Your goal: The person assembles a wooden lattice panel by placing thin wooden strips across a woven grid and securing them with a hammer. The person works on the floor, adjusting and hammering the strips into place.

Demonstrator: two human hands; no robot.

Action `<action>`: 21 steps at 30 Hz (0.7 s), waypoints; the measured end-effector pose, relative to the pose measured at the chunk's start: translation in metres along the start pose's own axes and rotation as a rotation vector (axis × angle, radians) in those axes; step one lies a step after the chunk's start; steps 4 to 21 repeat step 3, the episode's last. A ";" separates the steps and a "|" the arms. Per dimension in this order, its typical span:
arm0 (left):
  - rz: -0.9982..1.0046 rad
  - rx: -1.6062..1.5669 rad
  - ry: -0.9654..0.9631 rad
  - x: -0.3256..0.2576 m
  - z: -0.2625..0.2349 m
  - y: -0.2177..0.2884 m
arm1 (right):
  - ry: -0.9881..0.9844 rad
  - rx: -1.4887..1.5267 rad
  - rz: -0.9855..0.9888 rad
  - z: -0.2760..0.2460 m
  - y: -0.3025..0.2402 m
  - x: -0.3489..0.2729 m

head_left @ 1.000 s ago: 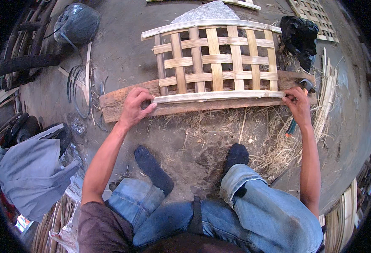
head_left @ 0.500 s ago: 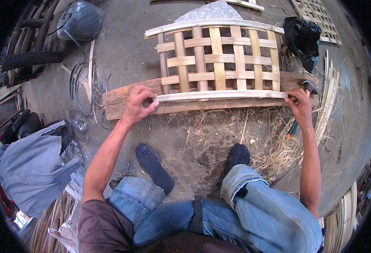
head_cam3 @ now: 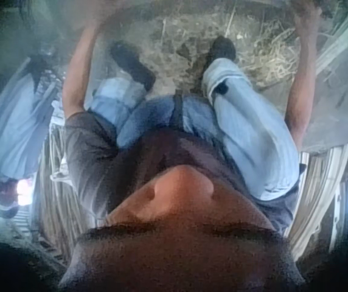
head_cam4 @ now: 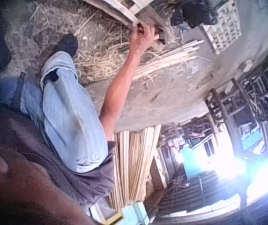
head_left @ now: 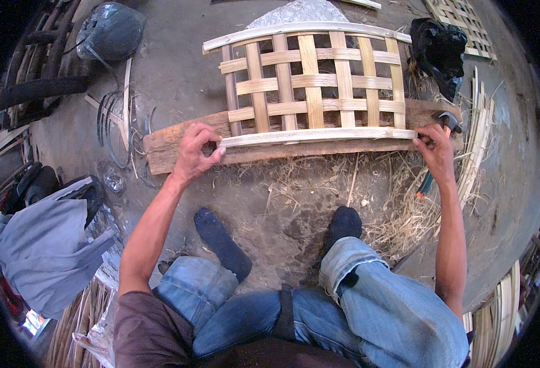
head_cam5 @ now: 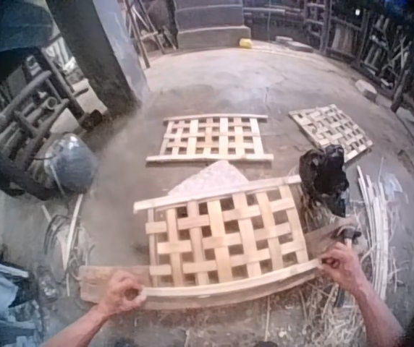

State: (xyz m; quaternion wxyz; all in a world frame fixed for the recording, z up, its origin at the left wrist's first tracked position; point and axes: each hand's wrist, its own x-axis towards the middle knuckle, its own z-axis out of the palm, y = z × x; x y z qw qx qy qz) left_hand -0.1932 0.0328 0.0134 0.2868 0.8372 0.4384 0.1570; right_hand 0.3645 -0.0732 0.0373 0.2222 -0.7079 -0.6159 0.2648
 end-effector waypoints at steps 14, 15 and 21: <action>-0.022 0.026 -0.036 0.000 0.000 -0.001 | -0.028 0.017 0.038 -0.002 0.001 0.001; -0.022 0.026 -0.036 0.000 0.000 -0.001 | -0.028 0.017 0.038 -0.002 0.001 0.001; -0.022 0.026 -0.036 0.000 0.000 -0.001 | -0.028 0.017 0.038 -0.002 0.001 0.001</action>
